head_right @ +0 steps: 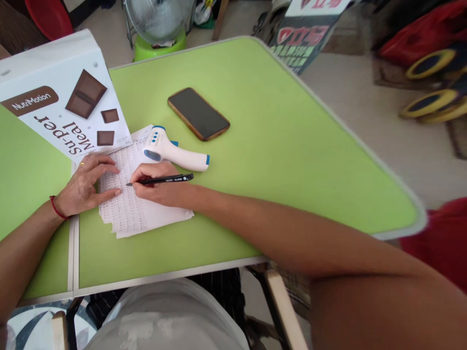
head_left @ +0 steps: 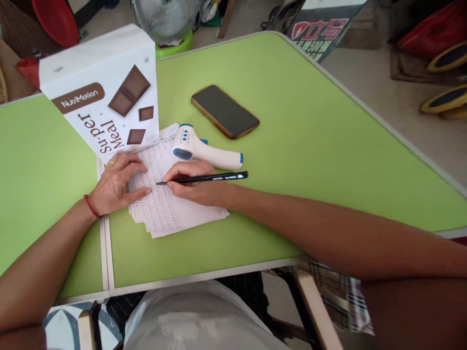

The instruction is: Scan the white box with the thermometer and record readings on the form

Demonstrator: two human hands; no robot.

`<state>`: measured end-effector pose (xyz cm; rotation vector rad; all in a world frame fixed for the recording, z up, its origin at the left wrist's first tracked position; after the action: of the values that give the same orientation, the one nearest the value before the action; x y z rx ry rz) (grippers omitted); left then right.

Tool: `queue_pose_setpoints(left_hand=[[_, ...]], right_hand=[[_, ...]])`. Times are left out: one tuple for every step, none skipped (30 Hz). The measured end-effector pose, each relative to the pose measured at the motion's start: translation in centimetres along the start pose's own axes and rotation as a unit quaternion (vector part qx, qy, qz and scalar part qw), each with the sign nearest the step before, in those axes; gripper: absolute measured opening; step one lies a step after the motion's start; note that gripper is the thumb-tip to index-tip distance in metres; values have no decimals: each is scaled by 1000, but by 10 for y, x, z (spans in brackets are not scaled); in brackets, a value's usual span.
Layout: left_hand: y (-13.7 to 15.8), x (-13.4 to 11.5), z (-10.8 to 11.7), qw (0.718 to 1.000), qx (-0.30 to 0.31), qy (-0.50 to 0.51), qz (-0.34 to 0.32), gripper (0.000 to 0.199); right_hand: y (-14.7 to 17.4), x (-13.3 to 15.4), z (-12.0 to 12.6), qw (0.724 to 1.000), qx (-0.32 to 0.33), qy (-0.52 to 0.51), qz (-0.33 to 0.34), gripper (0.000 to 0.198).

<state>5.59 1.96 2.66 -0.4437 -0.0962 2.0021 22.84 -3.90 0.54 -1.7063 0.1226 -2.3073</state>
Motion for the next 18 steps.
queue_pose_setpoints(left_hand=[[0,0,0,1000,-1,0,-1,37],[0,0,0,1000,-1,0,-2,37],[0,0,0,1000,-2,-2,-2,38],[0,0,-1,1000,-2,-4,-2,38],[0,0,-1,1000,-3,-5,-3,38],[0,0,-1,1000,-4,-5,-4,38],[0,0,-1,1000,-4,-5,-5,38],[0,0,-1,1000,-4,-5,-5,38],[0,0,-1,1000,-4,-5,-4,38],[0,0,-1,1000,-3,-5,-3,38],[0,0,-1,1000,-2,-5,-2,38],[0,0,-1,1000,-2,-5,-1,38],[0,0,-1,1000,-2,-4,-2,38],[0,0,-1,1000,-3,-3,-3,38],[0,0,0,1000,-3,-3,-3,38],[0,0,0,1000,-2,-3,-1,38],[0,0,-1,1000,-1,-4,1,38],[0,1,-1,1000,1,-4,4,38]], right_hand=[[0,1,0,1000,7,2,-3,10],[0,1,-1,1000,15,5,-6,10],[0,2,-1,1000,22,7,-8,10],[1,3,-1,1000,26,10,-9,11],[1,4,-1,1000,27,12,-9,11],[1,4,-1,1000,26,15,-10,10],[1,4,0,1000,22,18,-11,10],[1,4,0,999,21,21,-15,10],[1,3,0,999,19,24,-18,10],[1,3,0,999,17,29,-19,9],[0,2,0,999,17,33,-16,9],[0,2,0,999,20,35,-11,9],[0,2,-1,999,23,34,-6,10],[0,2,-2,999,25,31,-3,10],[0,1,-2,999,25,27,-3,10],[-1,1,-2,999,22,23,-6,10],[-1,0,-2,1000,13,24,-11,9],[-1,0,-1,999,0,30,-14,8]])
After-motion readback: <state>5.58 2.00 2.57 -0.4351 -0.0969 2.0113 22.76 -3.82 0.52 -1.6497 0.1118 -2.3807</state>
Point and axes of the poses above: each hand's wrist, its own y-axis away from the middle knuckle, its own z-axis out of the back of the hand, x = y × z, the point moved 5 cm from there along -y, towards the middle knuckle, and after that the axes turned 4 degrees about -y, right-handed, at the moved point
